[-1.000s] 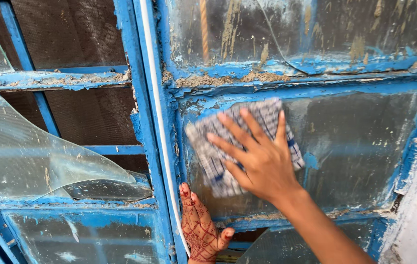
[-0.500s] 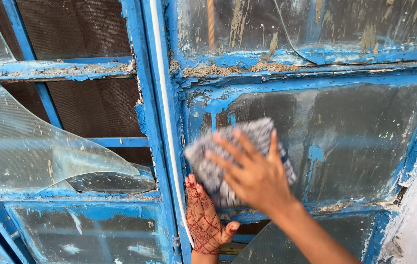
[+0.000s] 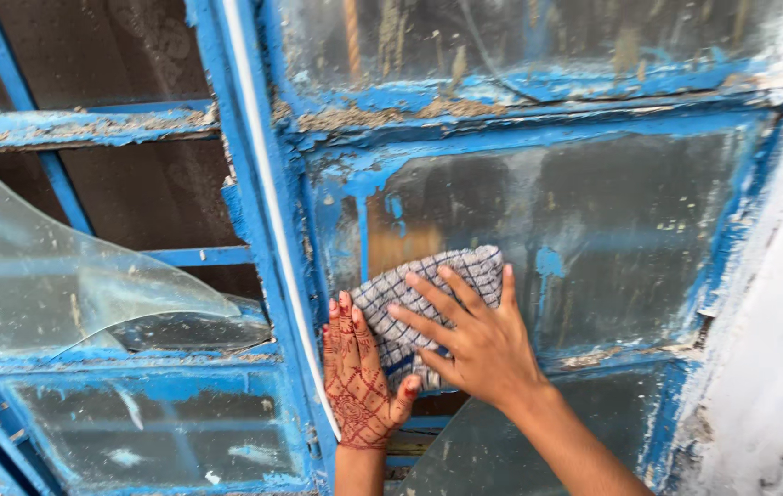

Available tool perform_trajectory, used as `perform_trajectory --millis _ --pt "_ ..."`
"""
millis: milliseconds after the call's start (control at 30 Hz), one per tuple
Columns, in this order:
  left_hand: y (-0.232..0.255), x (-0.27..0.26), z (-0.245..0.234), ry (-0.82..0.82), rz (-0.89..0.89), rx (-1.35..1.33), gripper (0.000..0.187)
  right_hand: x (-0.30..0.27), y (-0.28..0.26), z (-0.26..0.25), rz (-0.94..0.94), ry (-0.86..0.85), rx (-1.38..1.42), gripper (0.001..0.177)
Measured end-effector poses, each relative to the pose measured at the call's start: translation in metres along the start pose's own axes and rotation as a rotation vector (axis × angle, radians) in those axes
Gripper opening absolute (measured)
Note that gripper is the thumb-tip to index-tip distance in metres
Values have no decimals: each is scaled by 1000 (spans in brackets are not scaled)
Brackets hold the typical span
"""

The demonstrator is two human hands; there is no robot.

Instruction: The person sprays cleaning liquid onto a window pane and wipes the surface with a cloth, handling the pane and the bottle by hand.

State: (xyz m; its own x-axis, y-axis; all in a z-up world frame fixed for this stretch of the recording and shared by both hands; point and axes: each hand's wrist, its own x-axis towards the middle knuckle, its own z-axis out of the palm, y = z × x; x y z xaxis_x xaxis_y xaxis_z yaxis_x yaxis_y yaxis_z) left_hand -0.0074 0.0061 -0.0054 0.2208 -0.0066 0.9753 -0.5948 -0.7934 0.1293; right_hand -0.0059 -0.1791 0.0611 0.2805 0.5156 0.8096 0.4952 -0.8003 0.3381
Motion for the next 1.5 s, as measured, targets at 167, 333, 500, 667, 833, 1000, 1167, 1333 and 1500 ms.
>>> perform_trajectory --millis 167,333,500,667,833,1000,1167,1333,1500 --pt "32 19 7 -192 -20 231 90 -19 71 -25 296 109 -88 59" --pt "64 45 28 -197 -4 200 85 -41 142 -57 720 244 -57 58" --pt "70 70 46 -148 46 216 86 -44 157 -60 934 302 -15 63" --pt "51 60 54 -115 58 198 88 -6 98 -28 458 310 5 68" --pt "39 43 59 70 124 25 86 12 59 -33 60 37 32 62" --pt "40 46 60 79 131 43 87 14 130 -50 157 164 -59 59" --pt "41 48 57 46 105 49 89 -29 186 -58 591 405 -1 57" --pt "42 44 55 7 89 23 92 -83 171 -31 643 349 10 57" --pt "43 47 51 -17 108 -32 93 -91 120 -10 659 313 23 60"
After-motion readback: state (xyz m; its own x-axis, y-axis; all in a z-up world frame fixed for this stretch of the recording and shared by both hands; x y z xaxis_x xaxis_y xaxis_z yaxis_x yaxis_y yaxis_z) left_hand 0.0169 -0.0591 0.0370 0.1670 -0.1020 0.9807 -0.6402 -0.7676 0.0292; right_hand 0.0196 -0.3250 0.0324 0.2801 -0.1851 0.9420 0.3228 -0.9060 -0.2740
